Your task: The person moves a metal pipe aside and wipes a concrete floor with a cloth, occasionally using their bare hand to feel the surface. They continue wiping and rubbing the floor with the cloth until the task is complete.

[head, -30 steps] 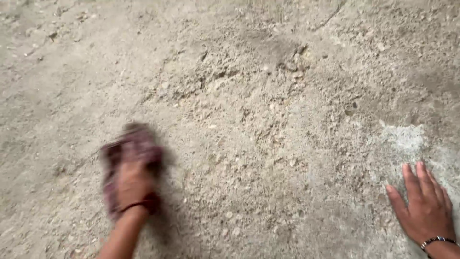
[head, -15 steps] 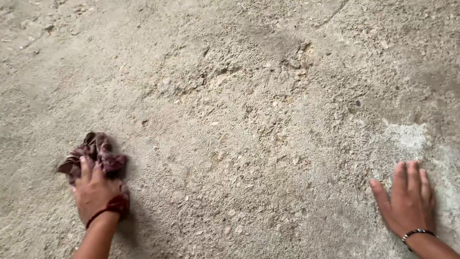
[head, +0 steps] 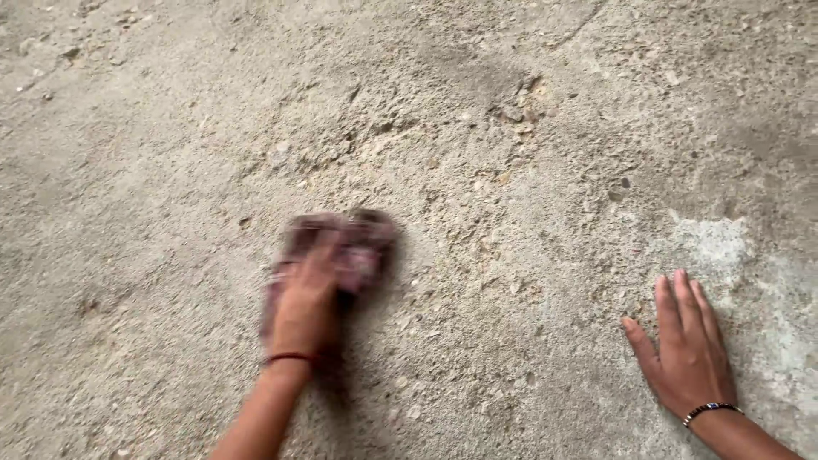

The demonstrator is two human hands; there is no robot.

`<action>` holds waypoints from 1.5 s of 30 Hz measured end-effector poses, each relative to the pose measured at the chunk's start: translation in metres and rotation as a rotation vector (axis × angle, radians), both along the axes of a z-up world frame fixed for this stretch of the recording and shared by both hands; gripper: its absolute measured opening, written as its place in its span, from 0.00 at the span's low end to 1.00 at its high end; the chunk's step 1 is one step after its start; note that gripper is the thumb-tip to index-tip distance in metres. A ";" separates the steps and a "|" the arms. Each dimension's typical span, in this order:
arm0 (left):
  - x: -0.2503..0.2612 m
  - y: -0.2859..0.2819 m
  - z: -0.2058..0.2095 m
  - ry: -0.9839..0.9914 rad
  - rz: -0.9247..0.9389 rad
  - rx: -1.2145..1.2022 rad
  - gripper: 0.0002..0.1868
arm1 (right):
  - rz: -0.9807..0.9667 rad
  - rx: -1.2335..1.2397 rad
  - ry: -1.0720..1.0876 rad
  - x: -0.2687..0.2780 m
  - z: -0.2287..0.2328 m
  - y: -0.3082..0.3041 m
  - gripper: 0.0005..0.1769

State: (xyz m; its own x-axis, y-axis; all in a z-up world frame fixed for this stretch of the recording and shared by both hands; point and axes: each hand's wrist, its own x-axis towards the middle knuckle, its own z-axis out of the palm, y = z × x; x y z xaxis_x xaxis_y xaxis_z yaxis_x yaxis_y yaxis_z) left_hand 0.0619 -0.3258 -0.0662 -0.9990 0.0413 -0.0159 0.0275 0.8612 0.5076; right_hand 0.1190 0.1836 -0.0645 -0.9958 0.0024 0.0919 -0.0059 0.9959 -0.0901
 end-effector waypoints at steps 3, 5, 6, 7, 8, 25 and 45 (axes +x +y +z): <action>0.004 -0.090 -0.023 0.178 0.157 -0.537 0.42 | 0.014 -0.031 0.041 0.002 0.008 -0.005 0.47; 0.020 -0.112 0.024 -0.034 0.355 -0.481 0.38 | 0.006 -0.030 0.038 0.003 0.006 -0.004 0.47; 0.028 -0.124 0.047 -0.247 0.557 -0.422 0.36 | 0.005 -0.032 0.039 0.002 0.006 -0.004 0.47; 0.033 -0.134 0.038 -0.246 0.552 -0.422 0.36 | 0.000 -0.032 0.039 0.002 0.005 -0.003 0.47; 0.038 -0.145 0.030 -0.209 0.577 -0.501 0.35 | -0.002 -0.030 0.029 0.002 0.005 -0.003 0.47; -0.023 0.009 0.039 0.073 -0.532 -0.488 0.34 | -0.039 -0.010 -0.046 -0.008 -0.006 -0.015 0.50; 0.001 -0.069 0.061 -0.016 -0.525 -0.248 0.28 | -0.363 -0.010 -0.165 -0.050 0.008 -0.175 0.60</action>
State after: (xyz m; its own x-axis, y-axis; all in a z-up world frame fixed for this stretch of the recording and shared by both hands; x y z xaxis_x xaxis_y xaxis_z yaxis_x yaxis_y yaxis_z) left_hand 0.0629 -0.3944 -0.0051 -0.8452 0.5245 -0.1030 0.4774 0.8274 0.2959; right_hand 0.0691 0.0081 -0.0567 -0.9315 0.3567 -0.0707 0.3614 0.9297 -0.0707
